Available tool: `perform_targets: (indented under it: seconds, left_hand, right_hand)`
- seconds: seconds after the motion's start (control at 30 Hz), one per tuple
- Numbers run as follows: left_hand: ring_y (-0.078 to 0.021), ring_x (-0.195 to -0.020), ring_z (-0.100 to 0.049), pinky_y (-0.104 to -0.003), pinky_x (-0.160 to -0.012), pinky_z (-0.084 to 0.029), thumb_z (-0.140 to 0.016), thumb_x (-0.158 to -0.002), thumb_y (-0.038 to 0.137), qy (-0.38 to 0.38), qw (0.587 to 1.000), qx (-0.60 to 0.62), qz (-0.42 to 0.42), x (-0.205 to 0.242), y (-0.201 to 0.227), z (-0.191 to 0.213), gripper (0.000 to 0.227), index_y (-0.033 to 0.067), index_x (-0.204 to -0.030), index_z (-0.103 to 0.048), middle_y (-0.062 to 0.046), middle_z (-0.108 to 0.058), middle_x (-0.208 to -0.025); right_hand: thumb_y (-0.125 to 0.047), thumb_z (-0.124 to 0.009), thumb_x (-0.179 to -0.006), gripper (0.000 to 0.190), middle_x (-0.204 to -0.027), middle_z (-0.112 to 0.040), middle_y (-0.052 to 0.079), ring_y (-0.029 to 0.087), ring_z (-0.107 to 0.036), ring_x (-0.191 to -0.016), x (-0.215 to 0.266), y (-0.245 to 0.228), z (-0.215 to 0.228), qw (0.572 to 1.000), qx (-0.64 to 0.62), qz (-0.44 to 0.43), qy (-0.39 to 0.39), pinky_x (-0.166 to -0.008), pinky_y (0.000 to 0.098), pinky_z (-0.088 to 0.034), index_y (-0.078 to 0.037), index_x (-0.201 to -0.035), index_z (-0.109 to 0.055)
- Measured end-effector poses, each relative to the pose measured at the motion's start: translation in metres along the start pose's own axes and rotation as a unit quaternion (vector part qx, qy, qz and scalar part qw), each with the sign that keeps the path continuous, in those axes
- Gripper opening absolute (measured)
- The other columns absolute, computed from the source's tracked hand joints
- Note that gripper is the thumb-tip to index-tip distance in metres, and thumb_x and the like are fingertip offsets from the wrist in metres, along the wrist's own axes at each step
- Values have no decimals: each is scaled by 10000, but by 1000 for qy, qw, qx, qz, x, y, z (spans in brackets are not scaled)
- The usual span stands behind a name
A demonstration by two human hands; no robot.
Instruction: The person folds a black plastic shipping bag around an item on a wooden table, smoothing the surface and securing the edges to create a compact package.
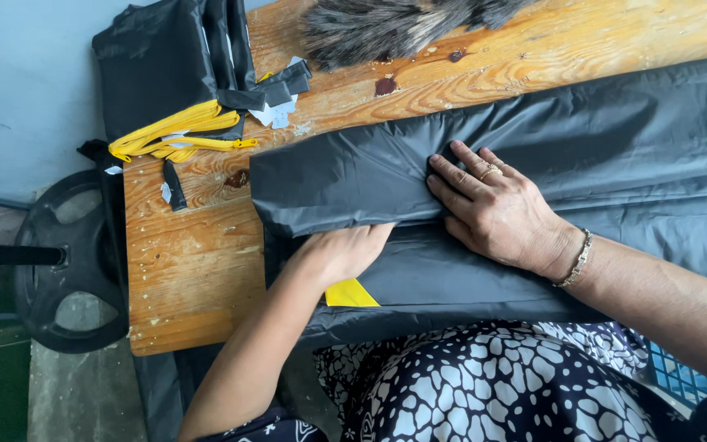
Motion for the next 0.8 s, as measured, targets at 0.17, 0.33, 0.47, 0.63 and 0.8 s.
perform_targets:
  seconds: [0.17, 0.33, 0.47, 0.63, 0.8]
  left_hand:
    - [-445, -1255, -617, -570, -1074, -442, -251, -1037, 506, -83, 996, -24, 6, 17, 4, -26, 696, -32, -1340, -574, -300, -641, -1287]
    - [-531, -1403, -444, -650, -1157, -270, -305, -1016, 349, -63, 992, -107, -16, 5, 11, -72, 719, -187, -1492, -363, -430, -468, -1444]
    - [-508, -1265, -553, -616, -1099, -362, -356, -1003, 478, 65, 985, -156, -34, -29, 5, -92, 722, -131, -1373, -474, -344, -580, -1278]
    - [-494, -1102, -644, -579, -977, -470, -324, -1003, 527, 130, 975, -173, -43, -36, 9, -90, 717, -106, -1252, -551, -287, -638, -1084]
    - [-456, -928, -683, -540, -845, -528, -378, -992, 554, 203, 963, -162, -65, -35, 19, -88, 688, -85, -1069, -622, -220, -628, -896]
  right_hand:
    - [-285, -702, -820, 483, -1414, -672, 129, 392, -603, -1348, 1, 3, 0, 1000, 1, -4, 14, -1088, 525, -495, -107, -1269, -723]
    - [-242, -696, -857, 427, -1385, -676, 175, 417, -587, -1362, -3, -3, 7, 998, -35, 20, 46, -1162, 533, -425, -62, -1242, -732]
    - [-162, -554, -993, 340, -1407, -674, 146, 383, -574, -1377, -8, -15, 12, 994, -76, 61, 59, -1182, 517, -384, -80, -1279, -719]
    - [-174, -519, -1011, 344, -1420, -660, 127, 387, -563, -1381, -7, -14, 7, 991, -106, 60, 56, -1168, 523, -396, -89, -1284, -711]
    - [-166, -495, -1044, 295, -1381, -672, 155, 396, -611, -1317, -13, -21, 13, 983, -162, 62, 59, -1116, 510, -447, -36, -1182, -721]
Point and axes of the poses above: each hand's wrist, its own x-axis away from the middle knuckle, its own z-axis out of the back of the hand, y = z × x, the point moved 8 cm from there along -x, towards the middle knuckle
